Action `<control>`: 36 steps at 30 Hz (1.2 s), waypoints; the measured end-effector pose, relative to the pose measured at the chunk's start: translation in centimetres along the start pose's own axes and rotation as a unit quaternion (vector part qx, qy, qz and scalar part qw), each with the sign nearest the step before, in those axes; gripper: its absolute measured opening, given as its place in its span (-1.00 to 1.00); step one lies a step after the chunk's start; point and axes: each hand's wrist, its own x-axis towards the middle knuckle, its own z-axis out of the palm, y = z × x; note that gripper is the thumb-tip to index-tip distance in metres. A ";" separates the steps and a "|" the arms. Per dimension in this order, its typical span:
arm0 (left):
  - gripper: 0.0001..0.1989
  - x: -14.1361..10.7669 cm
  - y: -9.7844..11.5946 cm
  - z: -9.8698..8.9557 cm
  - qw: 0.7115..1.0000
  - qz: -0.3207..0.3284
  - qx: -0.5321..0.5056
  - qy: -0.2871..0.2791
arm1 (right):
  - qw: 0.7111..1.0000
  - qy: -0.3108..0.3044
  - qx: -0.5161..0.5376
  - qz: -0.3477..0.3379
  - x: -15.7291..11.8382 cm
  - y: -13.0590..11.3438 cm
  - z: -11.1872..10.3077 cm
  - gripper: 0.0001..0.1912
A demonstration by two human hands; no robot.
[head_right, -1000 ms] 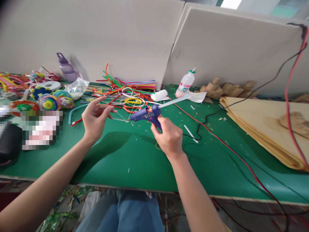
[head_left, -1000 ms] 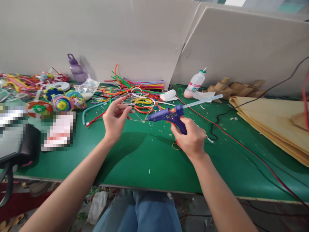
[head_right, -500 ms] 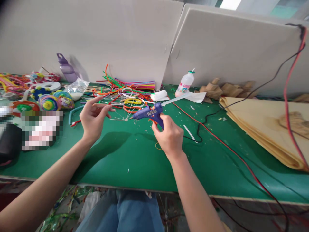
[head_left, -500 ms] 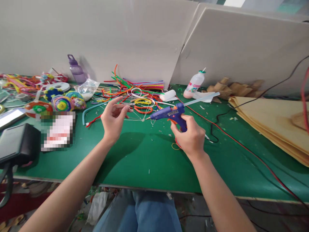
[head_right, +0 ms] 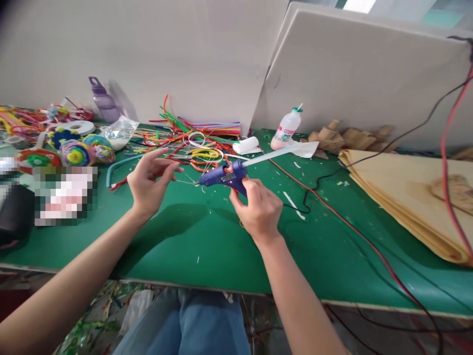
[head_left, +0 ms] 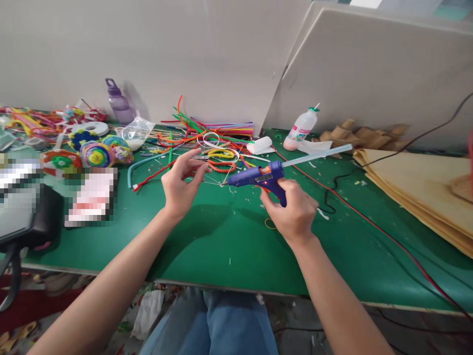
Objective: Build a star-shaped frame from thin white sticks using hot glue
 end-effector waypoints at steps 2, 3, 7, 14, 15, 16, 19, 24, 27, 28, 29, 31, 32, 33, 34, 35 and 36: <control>-0.68 -0.2 0.0 0.1 1.000 0.015 0.021 -0.004 | 1.000 -0.010 -0.002 -0.011 0.1 0.0 -0.1 -0.74; -0.68 -0.2 0.0 0.1 0.999 0.021 0.029 -0.004 | 1.000 -0.013 -0.002 -0.015 0.1 0.0 -0.1 -0.74; -0.68 -0.3 -0.1 0.2 0.998 0.029 0.049 -0.001 | 0.999 -0.019 0.002 -0.028 0.2 -0.2 -0.2 -0.75; -0.68 -0.3 -0.2 0.2 0.998 0.030 0.053 -0.001 | 0.999 -0.030 0.007 -0.045 0.3 -0.4 -0.3 -0.76; -0.68 -0.3 -0.2 0.2 0.998 0.029 0.054 -0.001 | 0.998 -0.033 0.005 -0.045 0.3 -0.4 -0.2 -0.76; -0.69 -0.3 -0.1 0.2 0.998 0.027 0.054 -0.001 | 0.998 -0.035 0.002 -0.044 0.3 -0.4 -0.2 -0.77; -0.69 -0.3 -0.1 0.2 0.998 0.026 0.050 0.000 | 0.998 -0.042 -0.004 -0.042 0.1 -0.3 -0.2 -0.78; -0.68 -0.2 -0.2 0.1 0.999 0.022 0.046 -0.002 | 0.998 -0.039 0.001 -0.040 0.1 -0.2 -0.2 -0.76; -0.68 -0.3 -0.2 0.1 0.999 0.023 0.040 -0.003 | 0.999 -0.031 0.001 -0.045 0.1 -0.2 -0.2 -0.76; -0.68 -0.3 -0.2 0.1 0.999 0.023 0.038 -0.003 | 0.999 -0.029 0.000 -0.045 0.1 -0.2 -0.2 -0.76; -0.68 -0.3 -0.2 0.1 0.999 0.023 0.036 -0.003 | 0.999 -0.029 -0.001 -0.045 0.1 -0.2 -0.2 -0.76; -0.68 -0.3 -0.2 0.1 0.999 0.021 0.035 -0.003 | 0.999 -0.030 -0.004 -0.041 0.1 -0.2 -0.3 -0.76; -0.68 -0.3 -0.2 0.2 0.999 0.020 0.035 -0.002 | 0.999 -0.030 -0.005 -0.040 0.1 -0.2 -0.3 -0.76; -0.68 -0.3 -0.2 0.2 0.999 0.019 0.037 0.000 | 0.999 -0.030 -0.006 -0.040 0.1 -0.2 -0.3 -0.77; -0.68 -0.3 -0.2 0.2 0.999 0.017 0.038 0.001 | 0.999 -0.030 -0.007 -0.040 0.1 -0.2 -0.3 -0.77; -0.68 -0.3 -0.1 0.2 0.999 0.016 0.038 0.002 | 0.999 -0.029 -0.007 -0.041 0.2 -0.2 -0.3 -0.78; -0.68 -0.3 -0.1 0.2 0.999 0.013 0.037 0.003 | 0.999 -0.030 -0.007 -0.041 0.2 -0.2 -0.3 -0.79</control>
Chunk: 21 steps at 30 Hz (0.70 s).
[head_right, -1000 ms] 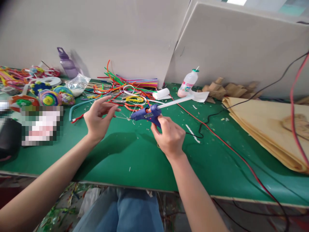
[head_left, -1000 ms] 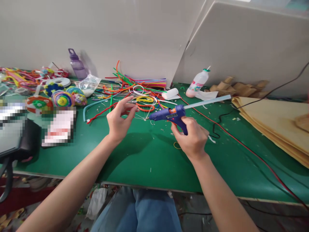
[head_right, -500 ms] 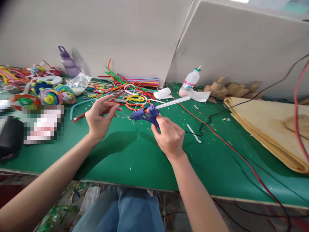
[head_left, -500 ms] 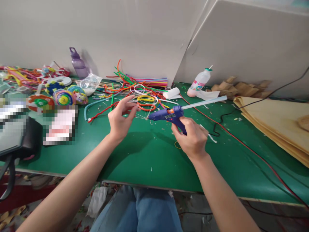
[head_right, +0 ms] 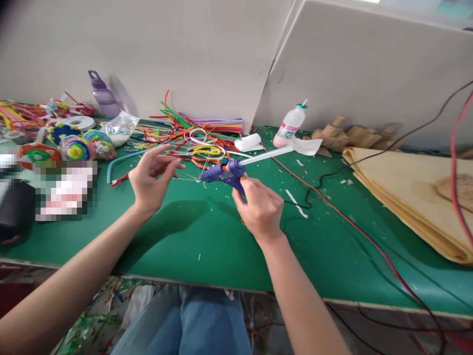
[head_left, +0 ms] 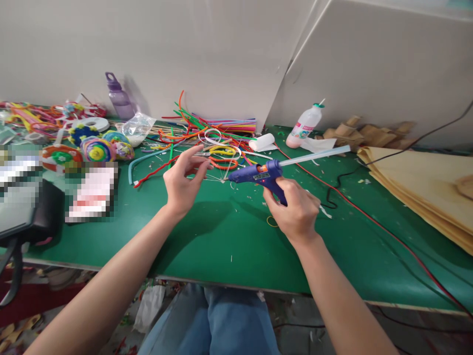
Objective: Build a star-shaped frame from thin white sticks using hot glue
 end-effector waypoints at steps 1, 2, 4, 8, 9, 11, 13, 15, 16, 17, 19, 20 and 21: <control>-0.68 0.0 0.0 0.0 1.000 -0.004 -0.003 0.002 | 1.000 0.000 0.001 0.000 0.0 0.0 0.0 -0.79; -0.69 0.1 0.1 0.0 1.000 -0.008 -0.008 0.005 | 1.000 -0.001 0.002 0.002 0.0 0.1 0.0 -0.79; -0.69 0.1 0.1 0.0 0.999 -0.018 -0.023 0.012 | 1.000 -0.002 0.004 0.009 -0.2 0.2 0.1 -0.78; -0.69 0.5 -0.2 -0.1 0.997 -0.033 -0.059 0.033 | 0.997 -0.015 0.002 0.080 -0.5 0.3 0.5 -0.79; -0.69 0.6 -0.3 -0.2 0.996 -0.038 -0.066 0.039 | 0.993 -0.018 0.000 0.118 -0.5 0.4 0.6 -0.77; -0.69 0.9 -0.6 -0.2 0.995 -0.046 -0.078 0.052 | 0.978 -0.031 0.002 0.206 -0.4 0.5 0.8 -0.70; -0.69 1.2 -0.9 -0.3 0.993 -0.053 -0.089 0.064 | 0.956 -0.061 0.002 0.287 -0.1 0.7 0.8 -0.65; -0.70 1.4 -1.1 -0.5 0.991 -0.058 -0.100 0.069 | 0.928 -0.121 -0.015 0.352 0.3 1.2 0.7 -0.62; -0.70 1.5 -1.3 -0.6 0.990 -0.061 -0.106 0.069 | 0.911 -0.161 -0.029 0.378 0.5 1.4 0.7 -0.61; -0.71 1.6 -1.4 -0.7 0.989 -0.063 -0.112 0.067 | 0.893 -0.204 -0.044 0.398 0.6 1.7 0.6 -0.61; -0.71 1.7 -1.6 -0.8 0.988 -0.067 -0.128 0.062 | 0.859 -0.277 -0.068 0.426 0.6 2.5 0.5 -0.61; -0.71 1.7 -1.7 -0.9 0.986 -0.071 -0.136 0.059 | 0.846 -0.301 -0.075 0.434 0.5 2.9 0.5 -0.62; -0.70 1.7 -1.8 -0.9 0.985 -0.078 -0.146 0.054 | 0.836 -0.318 -0.079 0.440 0.3 3.4 0.5 -0.63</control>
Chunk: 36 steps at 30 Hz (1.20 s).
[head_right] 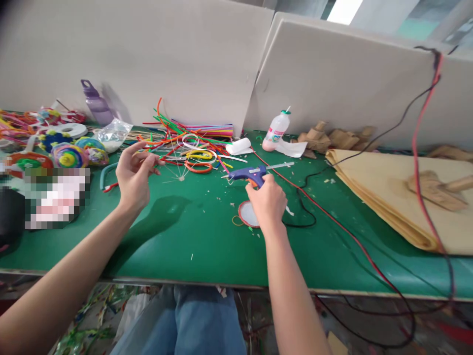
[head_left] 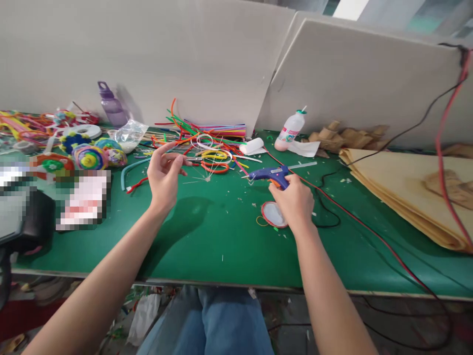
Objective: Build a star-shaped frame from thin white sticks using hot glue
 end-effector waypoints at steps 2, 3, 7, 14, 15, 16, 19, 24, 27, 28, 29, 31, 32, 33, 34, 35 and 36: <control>-0.68 -0.1 -0.1 0.0 0.999 -0.025 -0.021 -0.015 | 1.000 -0.018 -0.022 0.005 0.6 0.8 0.3 -0.65; -0.68 -0.1 -0.1 0.0 0.998 -0.040 -0.033 -0.024 | 0.999 -0.023 -0.039 0.001 0.8 1.2 0.5 -0.66; -0.69 -0.3 0.0 0.0 0.994 -0.074 -0.065 -0.050 | 0.995 -0.023 -0.092 -0.010 1.4 2.4 1.4 -0.59; -0.75 -0.3 0.4 0.0 0.989 -0.092 -0.089 -0.069 | 0.981 0.096 0.096 -0.136 0.4 0.9 1.5 -0.71; -0.75 -0.3 0.4 0.0 0.989 -0.098 -0.091 -0.068 | 0.971 0.074 0.149 -0.171 0.0 0.1 1.3 -0.75; -0.75 -0.3 0.5 0.1 0.988 -0.104 -0.092 -0.067 | 0.959 0.031 0.202 -0.195 -0.5 -0.9 1.2 -0.78; -0.74 -0.4 0.5 0.1 0.987 -0.113 -0.096 -0.067 | 0.914 -0.148 0.338 -0.168 -1.9 -4.1 0.9 -0.81; -0.74 -0.4 0.4 0.1 0.987 -0.109 -0.098 -0.069 | 0.822 -0.334 0.455 -0.074 -2.6 -7.7 1.1 -0.75; -0.74 -0.4 0.4 0.1 0.987 -0.108 -0.096 -0.068 | 0.782 -0.360 0.505 -0.062 -2.6 -8.0 1.3 -0.83; -0.74 -0.4 0.4 0.1 0.987 -0.107 -0.096 -0.068 | 0.774 -0.362 0.516 -0.064 -2.5 -7.8 1.2 -0.84; -0.74 -0.4 0.4 0.1 0.987 -0.106 -0.096 -0.068 | 0.767 -0.364 0.523 -0.066 -2.6 -7.5 1.2 -0.85; -0.74 -0.3 0.4 0.1 0.988 -0.102 -0.096 -0.063 | 0.764 -0.369 0.525 -0.070 -2.7 -6.7 0.8 -0.84; -0.74 -0.3 0.4 0.1 0.989 -0.100 -0.095 -0.059 | 0.767 -0.372 0.519 -0.071 -2.8 -6.2 0.5 -0.84; -0.74 -0.3 0.4 0.1 0.989 -0.099 -0.094 -0.054 | 0.770 -0.377 0.510 -0.072 -3.0 -5.6 0.1 -0.82; -0.75 -0.3 0.4 0.0 0.990 -0.098 -0.093 -0.049 | 0.775 -0.385 0.496 -0.074 -3.3 -5.0 -0.3 -0.81; -0.75 -0.2 0.4 0.0 0.990 -0.097 -0.093 -0.044 | 0.779 -0.395 0.480 -0.079 -3.6 -4.2 -0.8 -0.80; -0.75 -0.2 0.4 0.0 0.990 -0.096 -0.093 -0.039 | 0.783 -0.411 0.458 -0.088 -4.1 -3.4 -1.3 -0.79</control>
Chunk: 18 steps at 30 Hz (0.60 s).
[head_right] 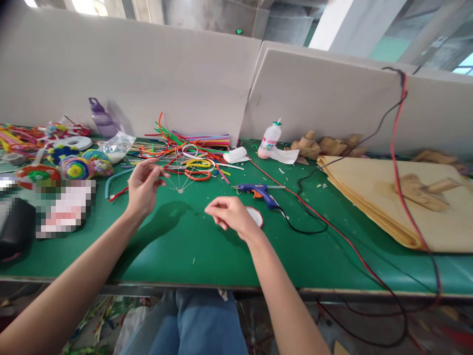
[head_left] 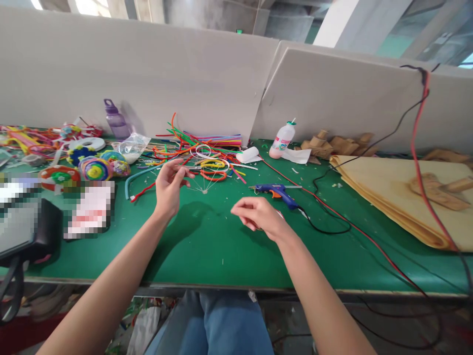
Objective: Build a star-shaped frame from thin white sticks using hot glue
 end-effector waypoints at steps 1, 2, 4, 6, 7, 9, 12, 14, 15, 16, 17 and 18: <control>-0.75 0.0 0.0 0.0 1.000 0.001 -0.001 0.004 | 0.999 -0.017 -0.026 0.012 -1.0 0.2 -0.3 -0.78; -0.75 0.0 0.0 0.0 1.000 0.001 -0.001 0.008 | 0.998 -0.038 -0.052 0.025 -2.1 0.5 -0.6 -0.77; -0.76 0.1 0.0 -0.1 1.000 0.004 -0.002 0.016 | 0.991 -0.075 -0.092 0.055 -4.2 1.2 -1.3 -0.74; -0.77 0.1 0.0 -0.1 1.000 0.005 -0.004 0.022 | 0.984 -0.075 -0.144 0.077 -6.2 2.0 -2.1 -0.75; -0.77 0.1 0.0 -0.1 1.000 0.005 -0.005 0.024 | 0.979 -0.060 -0.177 0.084 -7.1 2.3 -2.6 -0.76; -0.77 0.1 0.1 0.0 1.000 0.005 -0.007 0.027 | 0.967 0.003 -0.239 0.090 -8.7 2.8 -3.8 -0.76; -0.76 0.1 0.2 0.0 1.000 0.005 -0.009 0.029 | 0.945 0.126 -0.290 0.080 -10.5 3.0 -5.7 -0.74; -0.76 0.1 0.2 0.0 0.999 0.006 -0.013 0.032 | 0.929 0.198 -0.305 0.065 -11.3 2.8 -6.7 -0.73; -0.76 0.1 0.2 0.0 0.999 0.007 -0.015 0.033 | 0.920 0.230 -0.312 0.058 -11.6 2.5 -7.1 -0.72; -0.76 0.1 0.1 -0.1 0.999 0.008 -0.017 0.034 | 0.911 0.257 -0.319 0.052 -11.8 2.2 -7.4 -0.71; -0.76 0.2 0.1 -0.1 0.999 0.010 -0.018 0.035 | 0.900 0.284 -0.328 0.049 -11.9 2.0 -7.8 -0.71; -0.76 0.2 0.1 -0.1 0.999 0.011 -0.017 0.036 | 0.887 0.311 -0.337 0.050 -12.1 1.8 -8.3 -0.72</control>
